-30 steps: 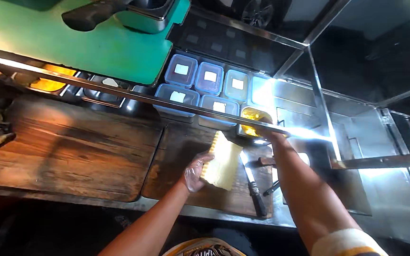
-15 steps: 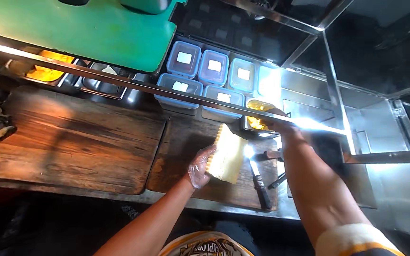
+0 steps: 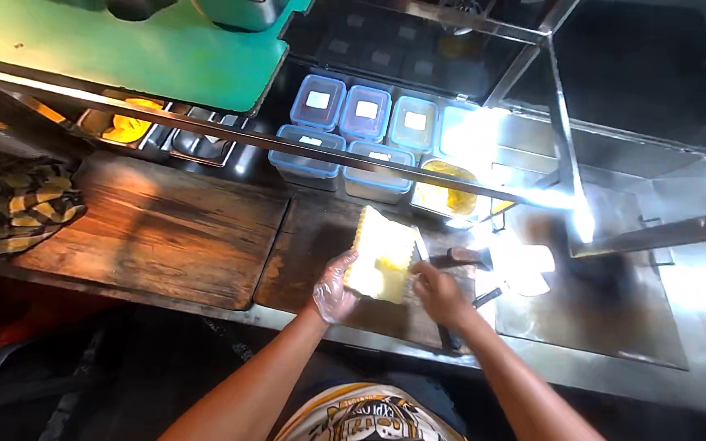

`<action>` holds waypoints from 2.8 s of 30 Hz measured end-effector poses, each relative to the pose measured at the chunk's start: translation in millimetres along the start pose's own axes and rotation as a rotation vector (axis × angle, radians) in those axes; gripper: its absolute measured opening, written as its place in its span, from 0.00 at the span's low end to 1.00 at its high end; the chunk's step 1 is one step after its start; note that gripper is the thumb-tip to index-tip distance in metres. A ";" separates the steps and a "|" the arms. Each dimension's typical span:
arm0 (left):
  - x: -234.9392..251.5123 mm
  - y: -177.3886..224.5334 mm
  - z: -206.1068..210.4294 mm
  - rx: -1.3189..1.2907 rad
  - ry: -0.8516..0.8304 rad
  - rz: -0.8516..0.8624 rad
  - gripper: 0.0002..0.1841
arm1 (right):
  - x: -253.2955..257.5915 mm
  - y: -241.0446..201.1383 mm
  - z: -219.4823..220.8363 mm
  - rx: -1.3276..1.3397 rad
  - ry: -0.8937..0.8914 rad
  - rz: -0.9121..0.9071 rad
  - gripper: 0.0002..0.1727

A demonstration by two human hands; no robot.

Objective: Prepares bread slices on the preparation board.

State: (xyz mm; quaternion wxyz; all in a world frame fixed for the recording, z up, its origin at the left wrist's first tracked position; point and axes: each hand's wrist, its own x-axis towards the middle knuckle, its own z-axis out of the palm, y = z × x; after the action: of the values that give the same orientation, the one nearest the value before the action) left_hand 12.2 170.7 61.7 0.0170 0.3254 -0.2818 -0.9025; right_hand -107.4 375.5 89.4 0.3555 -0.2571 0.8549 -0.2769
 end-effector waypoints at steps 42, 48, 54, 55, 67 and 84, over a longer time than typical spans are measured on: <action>7.9 -16.2 6.7 0.518 0.210 0.122 0.26 | -43.5 27.1 66.4 -0.369 0.353 -0.119 0.19; 11.8 -16.0 3.4 0.557 0.202 0.098 0.27 | -7.3 16.8 38.9 -0.069 0.373 -0.058 0.18; 12.9 -10.3 2.0 0.568 0.185 0.075 0.27 | -23.3 25.2 62.1 -0.014 0.209 -0.114 0.20; 12.6 -10.8 1.3 0.557 0.182 0.073 0.26 | -25.1 22.2 59.5 0.061 0.197 -0.107 0.19; 10.8 -8.4 3.8 0.562 0.174 0.052 0.27 | 2.0 6.1 43.3 0.022 0.332 -0.084 0.18; 6.6 -12.5 15.2 0.678 0.207 0.120 0.25 | 42.0 22.9 12.1 0.506 0.382 0.185 0.17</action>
State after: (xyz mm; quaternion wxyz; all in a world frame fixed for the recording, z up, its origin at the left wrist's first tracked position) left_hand -0.2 187.4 60.9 -0.0105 0.3852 -0.5806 -0.7172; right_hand -129.8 361.7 47.6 0.2648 -0.0252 0.8300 -0.4902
